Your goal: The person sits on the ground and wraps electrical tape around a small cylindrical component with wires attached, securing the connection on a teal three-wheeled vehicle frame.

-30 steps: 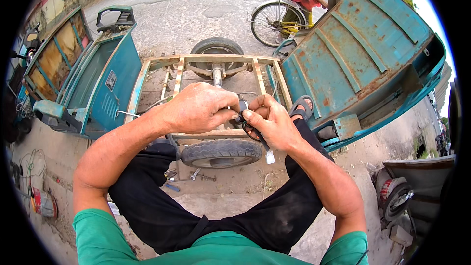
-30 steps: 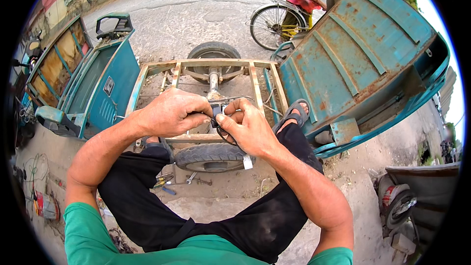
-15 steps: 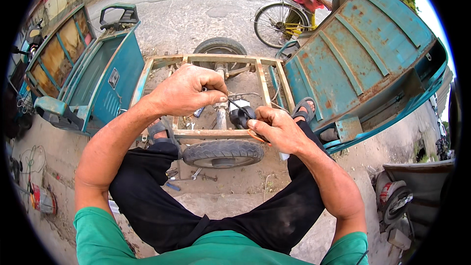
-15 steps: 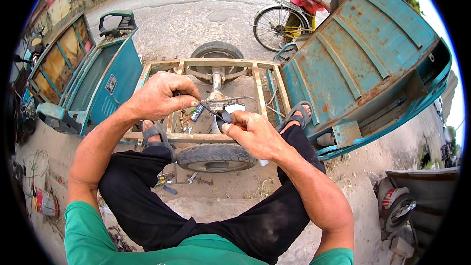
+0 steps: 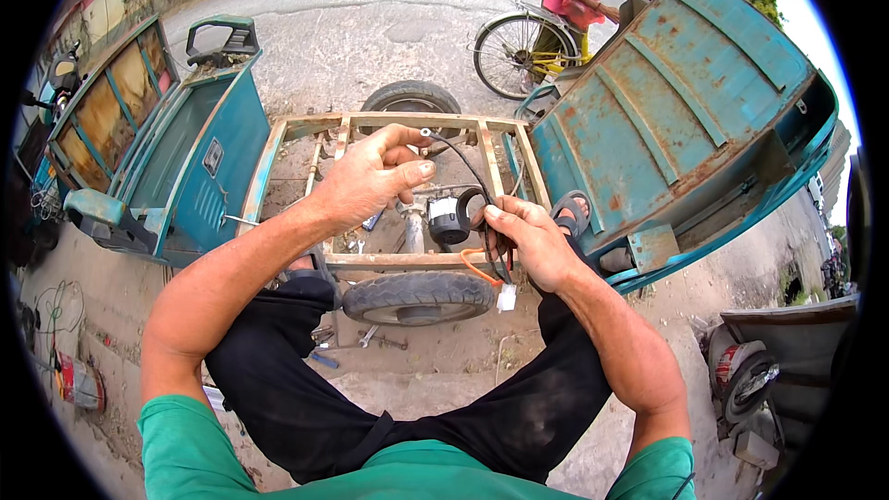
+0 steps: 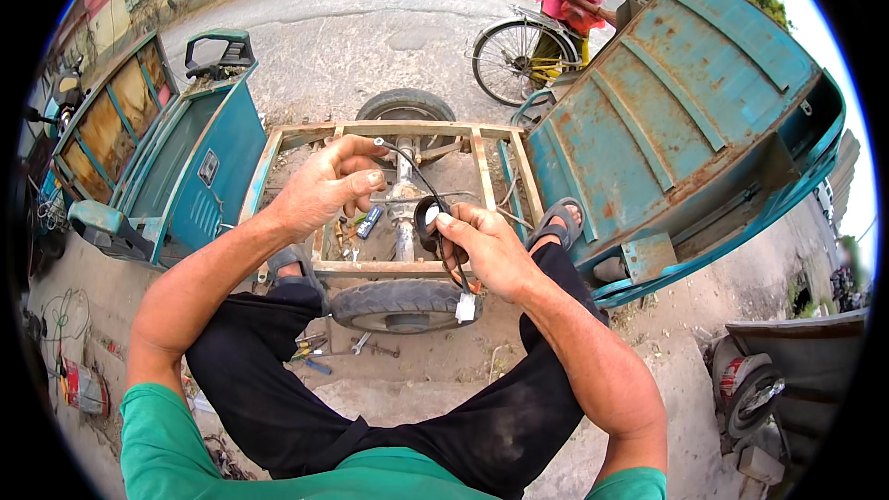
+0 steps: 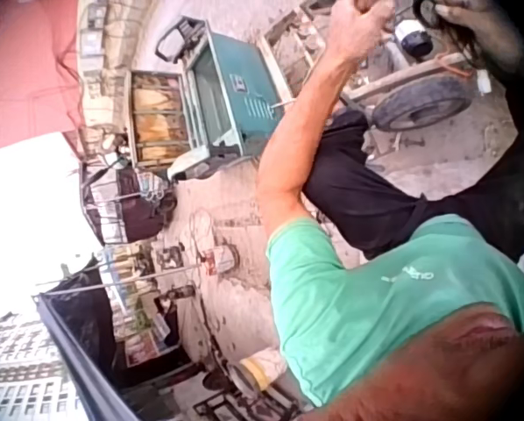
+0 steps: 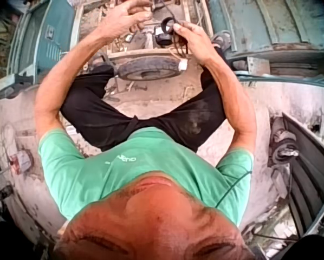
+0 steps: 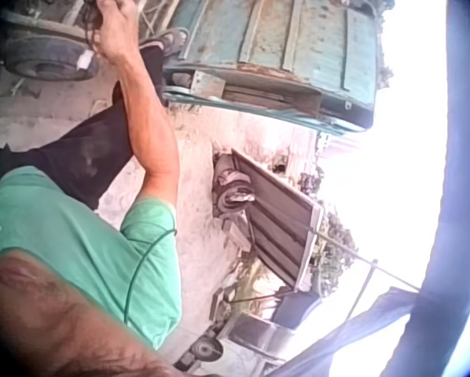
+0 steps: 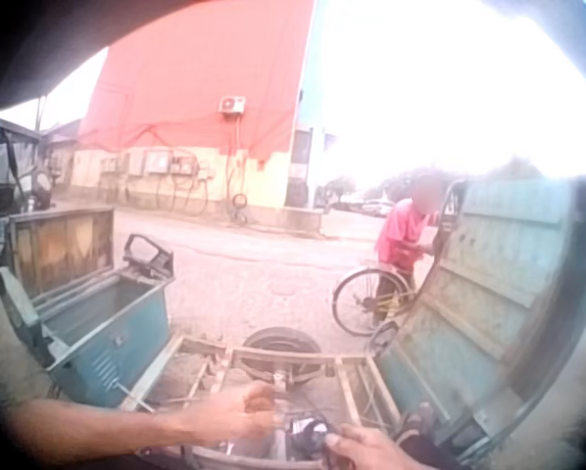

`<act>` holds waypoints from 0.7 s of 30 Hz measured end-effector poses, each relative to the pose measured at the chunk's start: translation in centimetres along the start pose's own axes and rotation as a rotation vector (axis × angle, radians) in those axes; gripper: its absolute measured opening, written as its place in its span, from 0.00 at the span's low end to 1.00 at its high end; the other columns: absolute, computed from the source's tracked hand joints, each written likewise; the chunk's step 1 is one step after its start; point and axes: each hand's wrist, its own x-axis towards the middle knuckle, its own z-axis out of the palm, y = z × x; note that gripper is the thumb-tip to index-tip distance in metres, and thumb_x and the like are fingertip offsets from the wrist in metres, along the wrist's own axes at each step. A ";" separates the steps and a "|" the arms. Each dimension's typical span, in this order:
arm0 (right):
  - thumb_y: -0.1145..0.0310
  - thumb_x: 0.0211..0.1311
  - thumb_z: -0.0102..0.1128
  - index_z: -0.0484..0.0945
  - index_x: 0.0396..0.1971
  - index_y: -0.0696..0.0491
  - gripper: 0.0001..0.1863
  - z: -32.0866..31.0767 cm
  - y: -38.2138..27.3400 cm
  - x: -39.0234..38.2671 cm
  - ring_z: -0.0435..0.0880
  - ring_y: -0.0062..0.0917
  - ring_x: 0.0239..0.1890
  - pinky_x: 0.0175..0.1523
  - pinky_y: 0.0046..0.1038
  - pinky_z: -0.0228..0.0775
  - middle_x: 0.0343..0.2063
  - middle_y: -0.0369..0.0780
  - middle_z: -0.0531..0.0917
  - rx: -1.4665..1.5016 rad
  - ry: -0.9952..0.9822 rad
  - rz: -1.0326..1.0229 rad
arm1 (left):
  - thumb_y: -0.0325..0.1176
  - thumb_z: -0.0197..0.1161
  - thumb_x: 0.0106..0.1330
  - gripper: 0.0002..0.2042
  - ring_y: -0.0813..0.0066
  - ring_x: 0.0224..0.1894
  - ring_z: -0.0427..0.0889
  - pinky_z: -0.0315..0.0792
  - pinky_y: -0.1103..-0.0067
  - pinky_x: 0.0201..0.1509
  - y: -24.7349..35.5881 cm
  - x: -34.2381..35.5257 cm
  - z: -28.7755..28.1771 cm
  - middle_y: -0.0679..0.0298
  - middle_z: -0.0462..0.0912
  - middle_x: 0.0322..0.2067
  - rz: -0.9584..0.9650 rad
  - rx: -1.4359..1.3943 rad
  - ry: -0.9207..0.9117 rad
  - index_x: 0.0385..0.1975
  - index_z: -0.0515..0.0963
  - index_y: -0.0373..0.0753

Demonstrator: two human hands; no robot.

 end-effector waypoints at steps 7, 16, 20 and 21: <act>0.58 0.77 0.51 0.78 0.41 0.56 0.16 0.4 -0.1 -0.4 0.74 0.14 0.22 0.29 0.20 0.65 0.22 0.33 0.78 0.015 0.001 0.010 | 0.37 0.70 0.66 0.36 0.72 0.43 0.84 0.78 0.74 0.48 -0.8 -0.4 4.7 0.56 0.81 0.50 0.172 0.228 -0.288 0.70 0.61 0.34; 0.63 0.72 0.61 0.73 0.45 0.61 0.15 1.7 -0.1 -0.3 0.79 0.16 0.26 0.30 0.22 0.70 0.25 0.37 0.82 -0.088 0.157 -0.009 | 0.37 0.64 0.60 0.19 0.50 0.45 0.82 0.76 0.63 0.52 0.3 -0.4 4.5 0.45 0.82 0.41 0.208 0.415 -0.250 0.48 0.78 0.32; 0.65 0.75 0.56 0.73 0.44 0.60 0.12 1.2 1.2 0.2 0.78 0.15 0.29 0.34 0.22 0.71 0.27 0.36 0.81 -0.108 0.117 -0.101 | 0.36 0.59 0.66 0.18 0.50 0.49 0.83 0.75 0.63 0.54 0.2 0.0 4.1 0.45 0.84 0.45 0.196 0.390 -0.346 0.50 0.78 0.31; 0.65 0.75 0.56 0.75 0.43 0.60 0.12 1.3 1.6 0.3 0.78 0.15 0.29 0.34 0.22 0.71 0.27 0.36 0.81 -0.111 0.120 -0.119 | 0.36 0.58 0.67 0.18 0.50 0.50 0.83 0.75 0.63 0.54 0.4 0.0 4.0 0.45 0.84 0.46 0.181 0.390 -0.380 0.51 0.77 0.31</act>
